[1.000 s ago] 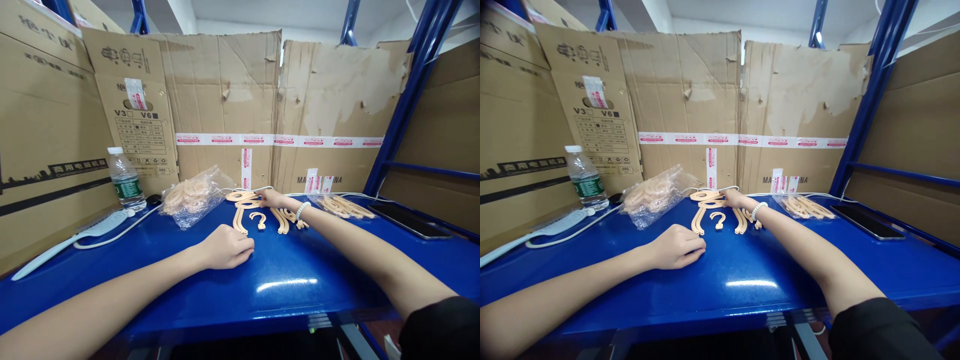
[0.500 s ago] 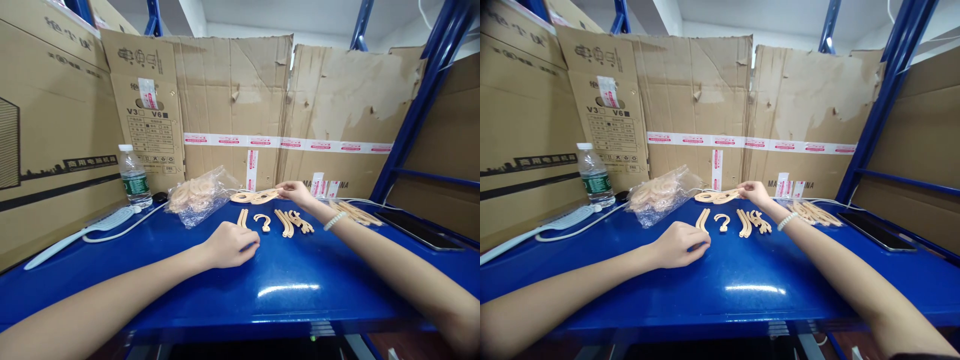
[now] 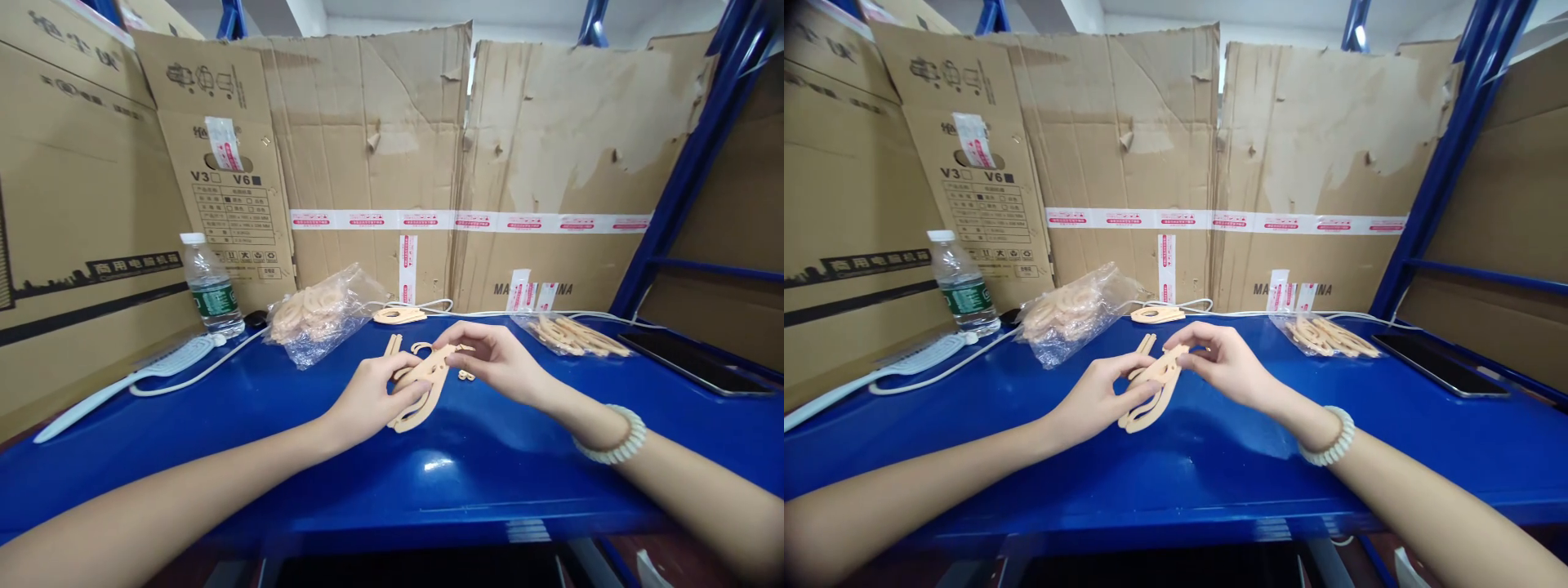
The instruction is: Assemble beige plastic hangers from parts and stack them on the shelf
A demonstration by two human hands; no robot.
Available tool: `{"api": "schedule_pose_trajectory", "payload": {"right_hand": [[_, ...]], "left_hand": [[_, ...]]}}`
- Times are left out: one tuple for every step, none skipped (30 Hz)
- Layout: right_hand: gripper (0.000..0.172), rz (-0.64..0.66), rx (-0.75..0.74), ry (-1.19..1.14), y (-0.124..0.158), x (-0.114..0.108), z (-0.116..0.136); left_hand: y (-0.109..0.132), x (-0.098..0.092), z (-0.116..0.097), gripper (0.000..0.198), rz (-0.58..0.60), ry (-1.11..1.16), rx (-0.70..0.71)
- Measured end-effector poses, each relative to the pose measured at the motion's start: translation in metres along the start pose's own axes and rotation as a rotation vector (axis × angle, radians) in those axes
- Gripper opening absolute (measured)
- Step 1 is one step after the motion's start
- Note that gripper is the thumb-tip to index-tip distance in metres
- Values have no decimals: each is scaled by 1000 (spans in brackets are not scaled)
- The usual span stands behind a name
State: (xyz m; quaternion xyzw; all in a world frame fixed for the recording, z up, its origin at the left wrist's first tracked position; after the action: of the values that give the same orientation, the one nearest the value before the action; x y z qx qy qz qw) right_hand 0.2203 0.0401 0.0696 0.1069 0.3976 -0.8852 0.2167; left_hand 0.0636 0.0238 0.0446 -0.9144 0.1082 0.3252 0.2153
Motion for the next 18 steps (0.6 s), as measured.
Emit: {"api": "schedule_pose_trajectory", "payload": {"right_hand": [[23,4,1,-24,1,2,-1],[26,8,10,-52,2,2,-3],[29,16,27,-77,3,2,-5],[32,30,53,-95,5,2,-8],[33,53,86,-104,6,3,-11],[32,84,122,-104,7,4,-14],[30,117,155,-97,8,5,-17],[29,144,182,-91,9,6,-18],[29,165,202,-86,10,7,-20],[30,173,214,-82,10,8,-20],[30,171,219,-75,10,8,-21],[30,163,223,-65,10,7,-21],[30,150,225,-48,10,6,-21],[28,137,229,-27,10,5,-22],[27,119,232,-3,10,3,-23],[25,98,229,17,9,1,-23],[23,78,225,28,9,-1,-24],[22,59,219,30,9,-2,-24]], "left_hand": [[1,0,-2,20,9,4,-12],[2,0,-3,20,6,10,-19],[2,-1,-5,21,-5,22,-22],[2,-2,-6,20,-17,43,-25],[2,-3,-5,20,-27,73,-31],[1,-4,-5,20,-35,107,-36],[1,-4,-3,19,-41,143,-39],[0,-4,-2,18,-48,175,-38],[-1,-5,0,18,-54,202,-34],[-1,-5,1,17,-59,220,-28],[-2,-5,2,17,-64,230,-23],[-2,-6,3,17,-69,236,-22],[-2,-6,4,17,-74,240,-28],[-3,-7,5,17,-80,240,-38],[-3,-8,5,17,-87,237,-49],[-3,-9,5,18,-97,231,-59],[-3,-10,5,18,-108,225,-64],[-4,-11,4,17,-120,222,-64]]}}
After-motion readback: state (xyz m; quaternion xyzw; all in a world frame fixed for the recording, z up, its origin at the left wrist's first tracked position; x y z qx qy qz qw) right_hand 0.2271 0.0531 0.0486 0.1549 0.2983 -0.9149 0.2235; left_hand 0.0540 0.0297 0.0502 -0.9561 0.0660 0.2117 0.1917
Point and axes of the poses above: each hand's wrist, its own y-axis away from the middle knuckle, its own x-axis out of the palm, z = x × y, the point moved 6 cm from there along -y, towards the middle knuckle, and after that the axes turned 14 degrees about -x, right-handed, at the moved point
